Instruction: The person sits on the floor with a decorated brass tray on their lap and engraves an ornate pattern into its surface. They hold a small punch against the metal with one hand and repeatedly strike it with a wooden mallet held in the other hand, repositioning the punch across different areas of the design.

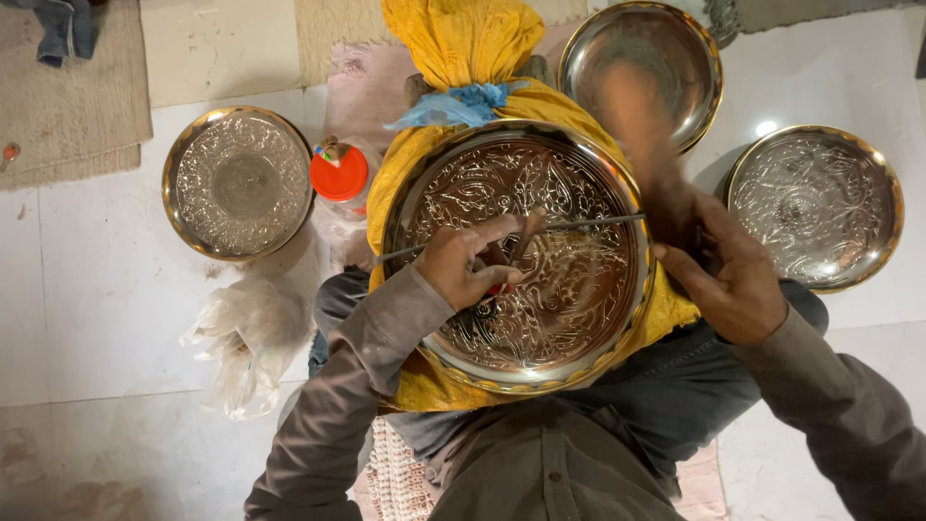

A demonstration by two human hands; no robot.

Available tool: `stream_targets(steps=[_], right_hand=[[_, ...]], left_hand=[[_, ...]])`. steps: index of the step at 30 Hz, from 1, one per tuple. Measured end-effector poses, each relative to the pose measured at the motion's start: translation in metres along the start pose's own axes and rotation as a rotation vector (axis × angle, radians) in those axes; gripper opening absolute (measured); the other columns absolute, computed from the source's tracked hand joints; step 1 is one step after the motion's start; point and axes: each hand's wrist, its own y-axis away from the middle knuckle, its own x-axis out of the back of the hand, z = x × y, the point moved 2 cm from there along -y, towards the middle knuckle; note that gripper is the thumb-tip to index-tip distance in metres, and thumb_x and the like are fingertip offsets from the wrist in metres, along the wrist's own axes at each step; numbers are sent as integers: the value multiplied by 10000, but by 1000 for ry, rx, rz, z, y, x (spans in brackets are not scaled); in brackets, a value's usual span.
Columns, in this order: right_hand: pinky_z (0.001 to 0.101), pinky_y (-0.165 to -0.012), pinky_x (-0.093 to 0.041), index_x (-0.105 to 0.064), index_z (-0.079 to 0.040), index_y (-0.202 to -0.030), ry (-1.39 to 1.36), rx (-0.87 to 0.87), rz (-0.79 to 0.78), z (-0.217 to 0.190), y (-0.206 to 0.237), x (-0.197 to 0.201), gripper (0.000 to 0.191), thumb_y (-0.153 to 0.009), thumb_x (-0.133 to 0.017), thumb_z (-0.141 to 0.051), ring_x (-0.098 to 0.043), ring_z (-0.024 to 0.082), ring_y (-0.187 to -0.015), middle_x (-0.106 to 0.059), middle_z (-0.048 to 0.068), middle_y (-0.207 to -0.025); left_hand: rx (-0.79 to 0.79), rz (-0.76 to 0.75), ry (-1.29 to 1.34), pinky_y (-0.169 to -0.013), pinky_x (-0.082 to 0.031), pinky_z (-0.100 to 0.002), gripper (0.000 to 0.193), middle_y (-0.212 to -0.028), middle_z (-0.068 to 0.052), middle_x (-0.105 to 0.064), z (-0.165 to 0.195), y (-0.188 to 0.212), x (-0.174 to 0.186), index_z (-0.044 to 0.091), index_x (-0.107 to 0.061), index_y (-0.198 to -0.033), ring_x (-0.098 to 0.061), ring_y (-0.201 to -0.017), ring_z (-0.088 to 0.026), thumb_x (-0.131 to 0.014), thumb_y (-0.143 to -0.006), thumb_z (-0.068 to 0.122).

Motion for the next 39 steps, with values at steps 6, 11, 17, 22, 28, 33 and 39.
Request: stream_targets(steps=[6,11,17,22,28,33,39], right_hand=[[336,-825,-576,-549,-154,-1499,418,74,38,-3,9,-2,619,-909,-712,-65,-687,231,-966,-634,151,-1116],[451,-823,-560,-580,-134,-1441,766,219,18,-9,18,-4,591,-864,-709,-126,-676,332,-940,-673,175,-1130],[417,-821,-547,-600,-135,-1444,872,221,1,-18,41,-2,582,-878,-726,-182,-655,316,-963,-657,183,-1131],[405,-749,-522,-623,-190,-1415,1101,133,-146,-26,80,3,622,-816,-773,-262,-650,253,-871,-683,86,-1039],[364,-756,-525,-651,-260,-1404,1177,48,-147,-35,101,6,636,-779,-770,-265,-645,206,-868,-685,13,-1039],[356,-773,-532,-675,-241,-1382,1129,23,16,-42,111,4,603,-787,-772,-244,-649,193,-886,-693,-3,-1055],[354,-755,-548,-688,-256,-1370,1040,-91,46,-37,120,1,609,-769,-789,-251,-673,214,-842,-709,22,-1073]], left_hand=[[-160,35,-26,-864,-625,-324,642,-1377,-176,-681,2,0,1,62,-575,-1440,-787,-992,-178,-830,-859,159],[-206,44,-84,-940,-599,-321,639,-1381,-167,-678,6,3,3,78,-572,-1448,-744,-1091,-180,-841,-873,151],[-146,82,258,-938,-613,-300,600,-1479,-100,-630,15,8,6,111,-516,-1498,-723,-1041,-117,-773,-956,118],[-157,43,277,-909,-633,-313,589,-1366,-117,-686,24,7,0,117,-589,-1423,-741,-1033,-134,-830,-885,128],[-102,-204,-121,-821,-611,-338,530,-1042,-96,-802,28,-16,-9,169,-682,-1316,-794,-846,-178,-857,-817,197],[-275,-318,-224,-798,-614,-372,539,-1097,-134,-776,30,-26,-9,134,-676,-1302,-794,-860,-224,-870,-801,182],[-314,-327,-149,-781,-610,-358,615,-1226,-140,-709,29,-29,-9,109,-632,-1332,-782,-868,-225,-867,-771,201]])
